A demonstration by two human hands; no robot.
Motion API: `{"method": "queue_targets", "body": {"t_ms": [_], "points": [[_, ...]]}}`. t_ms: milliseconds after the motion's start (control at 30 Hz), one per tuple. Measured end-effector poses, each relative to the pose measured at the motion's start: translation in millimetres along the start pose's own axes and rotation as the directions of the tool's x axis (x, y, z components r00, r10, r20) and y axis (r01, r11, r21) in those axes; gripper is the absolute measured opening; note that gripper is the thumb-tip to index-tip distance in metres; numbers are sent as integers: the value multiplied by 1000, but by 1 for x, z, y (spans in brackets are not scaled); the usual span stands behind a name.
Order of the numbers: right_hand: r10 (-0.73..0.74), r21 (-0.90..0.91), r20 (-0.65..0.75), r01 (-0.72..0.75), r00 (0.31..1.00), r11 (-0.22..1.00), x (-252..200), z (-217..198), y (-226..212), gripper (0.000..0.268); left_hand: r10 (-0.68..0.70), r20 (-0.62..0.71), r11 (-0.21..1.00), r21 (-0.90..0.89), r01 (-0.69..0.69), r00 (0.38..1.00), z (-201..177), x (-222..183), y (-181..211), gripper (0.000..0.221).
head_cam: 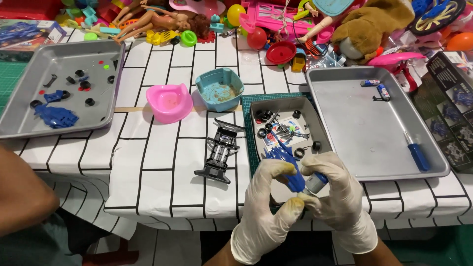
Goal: Assembling a mini 4WD toy car by attaching various plastic components to the chassis using hands.
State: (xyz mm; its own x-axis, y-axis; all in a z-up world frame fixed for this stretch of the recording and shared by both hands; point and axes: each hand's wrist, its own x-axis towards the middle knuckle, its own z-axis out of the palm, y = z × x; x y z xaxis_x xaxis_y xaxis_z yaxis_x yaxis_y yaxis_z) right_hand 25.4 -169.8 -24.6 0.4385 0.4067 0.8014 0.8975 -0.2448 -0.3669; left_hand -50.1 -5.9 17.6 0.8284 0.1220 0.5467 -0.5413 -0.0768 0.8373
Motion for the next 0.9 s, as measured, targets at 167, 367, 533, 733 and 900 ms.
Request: {"method": "queue_targets", "body": {"t_ms": [167,367,533,733,900], "points": [[-63,-59,52,66,997,996,-4,4,1,53,-50,32,998,43,48,998,-1,-5,-10,18],[9,-52,203,1,979,999,-7,-9,6,58,-9,-23,993,117,12,1000,-16,0,-18,14],[71,24,199,-77,978,997,2,-11,1,45,122,21,973,196,-124,992,-20,2,-23,17],[148,61,244,-167,958,984,6,-10,4,42,78,213,975,188,-119,974,-42,2,-24,27],[239,-83,216,-226,947,971,5,-16,7,42,85,34,821,563,-90,996,-81,17,-43,20]]}}
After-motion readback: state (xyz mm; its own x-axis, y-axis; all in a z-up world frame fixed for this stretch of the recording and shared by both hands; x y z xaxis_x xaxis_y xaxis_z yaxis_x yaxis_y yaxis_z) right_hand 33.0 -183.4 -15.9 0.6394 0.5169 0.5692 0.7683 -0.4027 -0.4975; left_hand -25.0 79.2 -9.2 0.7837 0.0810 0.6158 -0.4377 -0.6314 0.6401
